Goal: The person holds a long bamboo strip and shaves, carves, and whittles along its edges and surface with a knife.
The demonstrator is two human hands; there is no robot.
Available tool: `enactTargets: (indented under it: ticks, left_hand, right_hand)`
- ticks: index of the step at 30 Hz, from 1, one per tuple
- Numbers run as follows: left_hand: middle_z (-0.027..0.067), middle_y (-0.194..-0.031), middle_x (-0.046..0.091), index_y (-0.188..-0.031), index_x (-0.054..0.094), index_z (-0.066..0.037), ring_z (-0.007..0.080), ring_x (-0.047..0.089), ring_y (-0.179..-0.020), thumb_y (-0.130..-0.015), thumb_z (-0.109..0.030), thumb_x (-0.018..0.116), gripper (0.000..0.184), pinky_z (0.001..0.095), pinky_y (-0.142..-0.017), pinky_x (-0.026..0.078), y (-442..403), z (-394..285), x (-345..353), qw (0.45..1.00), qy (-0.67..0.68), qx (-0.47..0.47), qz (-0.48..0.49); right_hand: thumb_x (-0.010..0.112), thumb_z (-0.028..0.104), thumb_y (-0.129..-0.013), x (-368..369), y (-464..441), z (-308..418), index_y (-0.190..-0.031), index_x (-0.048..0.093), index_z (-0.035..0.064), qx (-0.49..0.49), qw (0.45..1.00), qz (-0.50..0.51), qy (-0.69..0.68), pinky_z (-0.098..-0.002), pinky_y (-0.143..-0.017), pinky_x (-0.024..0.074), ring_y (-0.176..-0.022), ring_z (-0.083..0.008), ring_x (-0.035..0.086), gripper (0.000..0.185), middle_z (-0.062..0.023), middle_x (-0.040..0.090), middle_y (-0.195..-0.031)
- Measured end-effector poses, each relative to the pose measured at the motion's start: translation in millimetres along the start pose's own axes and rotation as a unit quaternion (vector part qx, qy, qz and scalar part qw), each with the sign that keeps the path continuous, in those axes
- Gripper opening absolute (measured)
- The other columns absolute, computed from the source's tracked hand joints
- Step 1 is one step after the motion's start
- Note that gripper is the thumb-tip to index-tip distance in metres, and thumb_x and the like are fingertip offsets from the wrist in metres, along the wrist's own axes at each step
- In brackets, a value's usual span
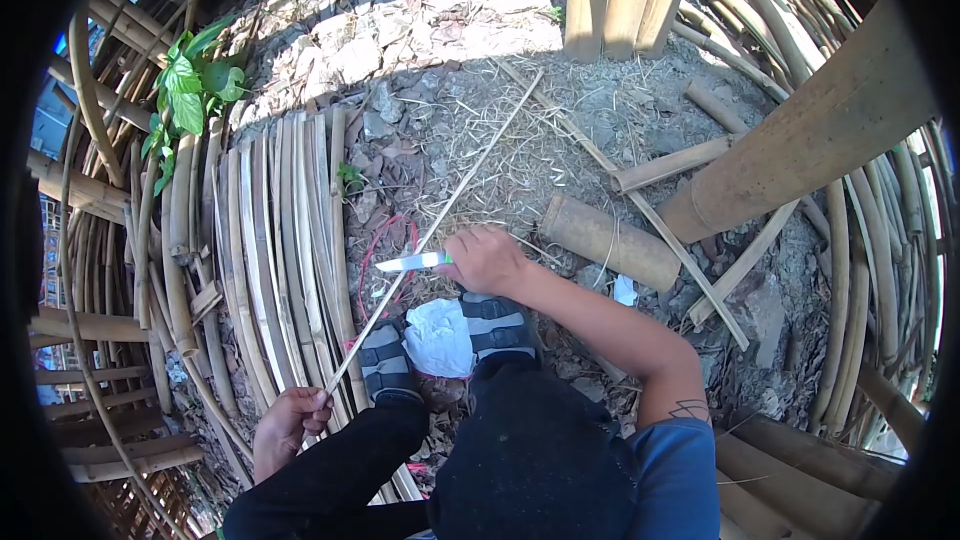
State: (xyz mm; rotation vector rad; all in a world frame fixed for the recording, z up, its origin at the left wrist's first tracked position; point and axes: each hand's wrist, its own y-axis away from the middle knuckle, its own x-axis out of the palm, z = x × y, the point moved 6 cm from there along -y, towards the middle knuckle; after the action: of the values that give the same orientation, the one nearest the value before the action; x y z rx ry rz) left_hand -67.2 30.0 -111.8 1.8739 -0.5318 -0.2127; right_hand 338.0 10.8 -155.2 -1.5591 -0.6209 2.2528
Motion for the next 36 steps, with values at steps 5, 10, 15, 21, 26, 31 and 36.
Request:
enactTargets:
  ticks: [5, 10, 15, 21, 26, 31, 36]
  left_hand:
    - [0.0023, -0.063, 0.05, -0.089, 0.063, 0.004, 0.0063, 0.035, -0.047, -0.096, -0.015, 0.064, 0.021, 0.0206, -0.042, 0.025, 2.3, -0.6, -2.4, 1.0, -0.007, 0.018, -0.009]
    - [0.0025, -0.063, 0.05, -0.089, 0.063, 0.005, 0.0062, 0.035, -0.047, -0.096, -0.014, 0.063, 0.02, 0.0205, -0.042, 0.025, -1.9, 0.5, -2.4, 1.0, 0.0, 0.011, 0.0]
    - [0.0019, -0.062, 0.049, -0.089, 0.062, 0.004, 0.006, 0.034, -0.047, -0.097, -0.015, 0.062, 0.021, 0.0204, -0.042, 0.025, 3.9, 2.6, -3.6, 1.0, -0.006, 0.002, -0.009]
    - [0.0009, -0.062, 0.049, -0.089, 0.062, 0.004, 0.0058, 0.033, -0.046, -0.097, -0.017, 0.062, 0.023, 0.0206, -0.042, 0.025, -0.8, 1.5, -3.0, 1.0, -0.012, 0.005, 0.001]
    - [0.0017, -0.063, 0.049, -0.09, 0.062, 0.005, 0.0062, 0.034, -0.047, -0.097, -0.016, 0.062, 0.022, 0.0207, -0.042, 0.025, 3.8, 3.4, -4.8, 1.0, -0.003, 0.0, 0.003]
    - [0.0016, -0.063, 0.047, -0.089, 0.062, 0.005, 0.0065, 0.034, -0.048, -0.097, -0.016, 0.062, 0.022, 0.0205, -0.042, 0.024, 3.6, 4.9, -6.9, 1.0, 0.006, -0.014, -0.008]
    - [0.0008, -0.062, 0.046, -0.089, 0.061, 0.005, 0.0064, 0.033, -0.048, -0.097, -0.017, 0.062, 0.023, 0.0211, -0.042, 0.024, -2.9, 8.1, -10.1, 1.0, 0.007, 0.002, 0.015]
  right_hand:
    - [0.058, 0.041, -0.094, 12.1, 5.4, -62.0, -0.087, 0.055, 0.005, 0.323, 0.932, 0.133, 0.091, -0.042, -0.051, 0.0498, -0.057, -0.0295, 0.061, 0.037, -0.0109, 0.059, -0.066]
    - [0.065, 0.037, -0.09, -4.6, 6.0, 20.6, -0.088, 0.055, 0.005, -0.037, 0.999, -0.003, -0.005, -0.0435, -0.053, 0.0505, -0.06, -0.0317, 0.065, 0.034, -0.0121, 0.062, -0.069]
    - [0.064, 0.037, -0.092, 0.2, -0.7, -78.8, -0.087, 0.053, 0.0048, 0.227, 0.964, 0.068, 0.12, -0.0449, -0.054, 0.0499, -0.06, -0.0321, 0.065, 0.034, -0.014, 0.063, -0.07]
    - [0.062, 0.036, -0.094, -16.8, -1.4, -18.8, -0.087, 0.053, 0.0046, 0.117, 0.993, 0.019, 0.023, -0.0443, -0.056, 0.0495, -0.064, -0.0334, 0.065, 0.034, -0.0158, 0.063, -0.071]
    - [0.052, 0.043, -0.099, 16.1, 9.1, -69.8, -0.091, 0.054, 0.0025, 0.284, 0.943, 0.164, 0.06, -0.0492, -0.059, 0.0513, -0.065, -0.0366, 0.067, 0.042, -0.0199, 0.067, -0.079]
    - [0.05, 0.044, -0.1, -18.2, -5.4, -83.1, -0.091, 0.054, 0.0022, 0.368, 0.923, 0.077, 0.084, -0.052, -0.059, 0.0509, -0.065, -0.0367, 0.067, 0.043, -0.0199, 0.067, -0.076]
    - [0.048, 0.042, -0.101, -2.5, 5.0, -19.5, -0.098, 0.052, 0.0005, 0.008, 0.996, 0.085, -0.003, -0.0493, -0.061, 0.0534, -0.07, -0.0373, 0.069, 0.042, -0.0208, 0.068, -0.081]
